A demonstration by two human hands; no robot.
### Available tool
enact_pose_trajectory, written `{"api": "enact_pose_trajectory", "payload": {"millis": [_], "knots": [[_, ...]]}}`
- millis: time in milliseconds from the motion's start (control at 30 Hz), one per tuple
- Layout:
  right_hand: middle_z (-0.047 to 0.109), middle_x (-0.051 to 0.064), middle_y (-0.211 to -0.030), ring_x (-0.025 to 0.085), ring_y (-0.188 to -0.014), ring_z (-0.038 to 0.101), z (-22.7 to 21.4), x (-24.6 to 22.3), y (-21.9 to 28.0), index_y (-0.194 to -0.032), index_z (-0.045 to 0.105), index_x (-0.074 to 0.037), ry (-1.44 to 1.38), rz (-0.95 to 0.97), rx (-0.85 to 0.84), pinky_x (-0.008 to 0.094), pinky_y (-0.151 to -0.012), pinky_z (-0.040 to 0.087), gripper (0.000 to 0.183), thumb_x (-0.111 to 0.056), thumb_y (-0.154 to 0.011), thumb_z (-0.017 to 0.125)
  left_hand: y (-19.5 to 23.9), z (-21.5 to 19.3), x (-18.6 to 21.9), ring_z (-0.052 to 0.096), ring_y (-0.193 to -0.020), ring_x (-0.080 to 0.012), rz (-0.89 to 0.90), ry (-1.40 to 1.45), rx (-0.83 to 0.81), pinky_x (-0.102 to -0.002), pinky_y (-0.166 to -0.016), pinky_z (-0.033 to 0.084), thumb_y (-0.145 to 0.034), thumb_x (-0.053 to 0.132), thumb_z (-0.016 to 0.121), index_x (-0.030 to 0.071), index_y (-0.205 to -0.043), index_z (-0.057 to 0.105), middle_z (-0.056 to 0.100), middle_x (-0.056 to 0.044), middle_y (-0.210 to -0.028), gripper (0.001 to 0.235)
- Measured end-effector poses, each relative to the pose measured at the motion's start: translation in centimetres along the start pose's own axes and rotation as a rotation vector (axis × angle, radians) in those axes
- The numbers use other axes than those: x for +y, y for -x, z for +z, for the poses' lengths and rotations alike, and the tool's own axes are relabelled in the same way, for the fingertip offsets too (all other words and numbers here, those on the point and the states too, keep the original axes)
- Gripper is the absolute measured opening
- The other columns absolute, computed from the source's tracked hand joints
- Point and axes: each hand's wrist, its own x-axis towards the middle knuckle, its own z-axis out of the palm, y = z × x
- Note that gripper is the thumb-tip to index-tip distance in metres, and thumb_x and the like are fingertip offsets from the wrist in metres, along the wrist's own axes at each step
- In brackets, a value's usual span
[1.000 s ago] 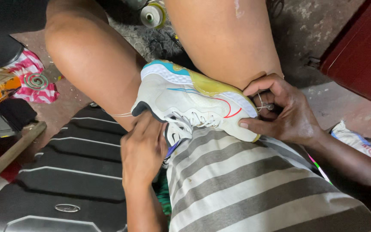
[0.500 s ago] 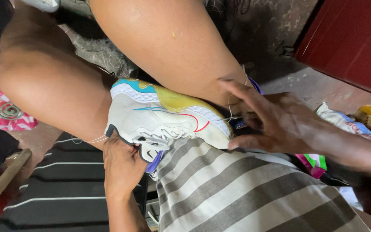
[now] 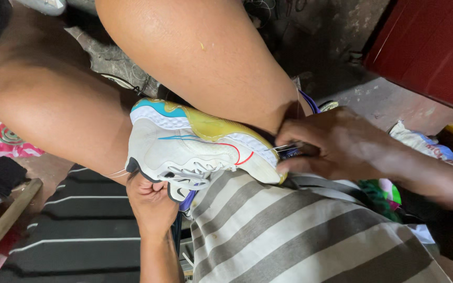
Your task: The person is repairing a white and yellow sneaker by hand-sewing the sole to the upper part. They use a curved awl to pierce the rubber and a needle with white thread to stitch the components together, pulling the thread tight after each pass.
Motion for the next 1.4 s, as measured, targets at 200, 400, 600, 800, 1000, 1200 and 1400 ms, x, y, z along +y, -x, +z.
{"api": "enact_pose_trajectory", "payload": {"millis": [200, 400, 600, 800, 1000, 1200, 1400], "knots": [[0.07, 0.011, -0.092, 0.015, -0.08, 0.07, -0.4, 1.9, 1.1, -0.09, 0.064, -0.005, -0.439, -0.529, 0.459, 0.032, -0.067, 0.059, 0.025, -0.028, -0.101, 0.064, -0.5, -0.5, 2.0, 0.066, -0.084, -0.0087, -0.212, 0.163, -0.154, -0.023, -0.076, 0.053, -0.079, -0.004, 0.071, 0.0, -0.107, 0.069, 0.074, -0.003, -0.096, 0.029], [0.068, 0.015, -0.103, 0.018, -0.089, 0.068, 1.9, 0.2, 0.8, -0.091, 0.057, -0.008, -1.282, -0.715, 0.411, 0.027, -0.073, 0.056, 0.022, -0.02, -0.11, 0.059, -1.7, -1.6, 3.3, 0.073, -0.082, -0.0293, 0.048, -0.339, -0.316, -0.037, -0.077, 0.055, -0.08, 0.006, 0.068, 0.002, -0.101, 0.071, 0.075, -0.014, -0.091, 0.022], [0.062, 0.001, -0.08, 0.01, -0.07, 0.058, 2.7, -1.6, -0.7, -0.092, 0.056, -0.008, -1.32, -0.695, 0.361, 0.032, -0.068, 0.052, 0.018, -0.016, -0.108, 0.057, -2.6, -1.1, 4.5, 0.069, -0.086, -0.039, 0.154, -0.377, -0.369, -0.043, -0.077, 0.053, -0.082, 0.016, 0.068, 0.003, -0.106, 0.071, 0.075, -0.016, -0.094, 0.027], [0.046, 0.005, -0.06, 0.014, -0.054, 0.045, 1.2, -5.0, -2.4, -0.072, 0.049, -0.006, -0.49, -0.534, 0.628, 0.034, -0.054, 0.034, 0.031, -0.011, -0.096, 0.069, -2.9, -1.5, 3.6, 0.065, -0.068, -0.0376, -0.014, -0.528, -0.389, -0.044, -0.065, 0.05, -0.075, 0.016, 0.072, 0.005, -0.094, 0.072, 0.07, -0.016, -0.075, 0.023], [0.046, 0.007, -0.061, 0.017, -0.051, 0.047, 0.3, -6.2, -3.5, -0.072, 0.05, -0.006, -0.306, -0.522, 0.726, 0.038, -0.049, 0.034, 0.029, -0.008, -0.091, 0.071, -2.0, -2.6, 1.9, 0.056, -0.068, -0.0342, 0.161, -0.375, -0.264, -0.038, -0.064, 0.047, -0.074, 0.0, 0.065, 0.002, -0.089, 0.064, 0.061, -0.014, -0.075, 0.016], [0.049, 0.003, -0.066, 0.015, -0.06, 0.046, 1.3, -4.5, -3.5, -0.076, 0.048, -0.006, -0.613, -0.562, 0.629, 0.035, -0.058, 0.036, 0.03, -0.009, -0.101, 0.065, -1.1, -4.2, 5.0, 0.067, -0.068, -0.0208, -0.029, -0.351, -0.254, -0.032, -0.062, 0.052, -0.082, 0.003, 0.072, 0.002, -0.098, 0.07, 0.067, -0.012, -0.087, 0.016], [0.049, 0.001, -0.076, 0.009, -0.068, 0.044, 1.0, -2.7, -2.7, -0.08, 0.047, -0.005, -0.84, -0.522, 0.423, 0.029, -0.06, 0.037, 0.032, -0.013, -0.107, 0.06, -0.6, -6.5, 11.3, 0.07, -0.089, -0.0241, -0.045, -0.627, 0.109, -0.034, -0.066, 0.055, -0.09, 0.014, 0.073, 0.001, -0.099, 0.064, 0.066, -0.019, -0.121, 0.019]]}}
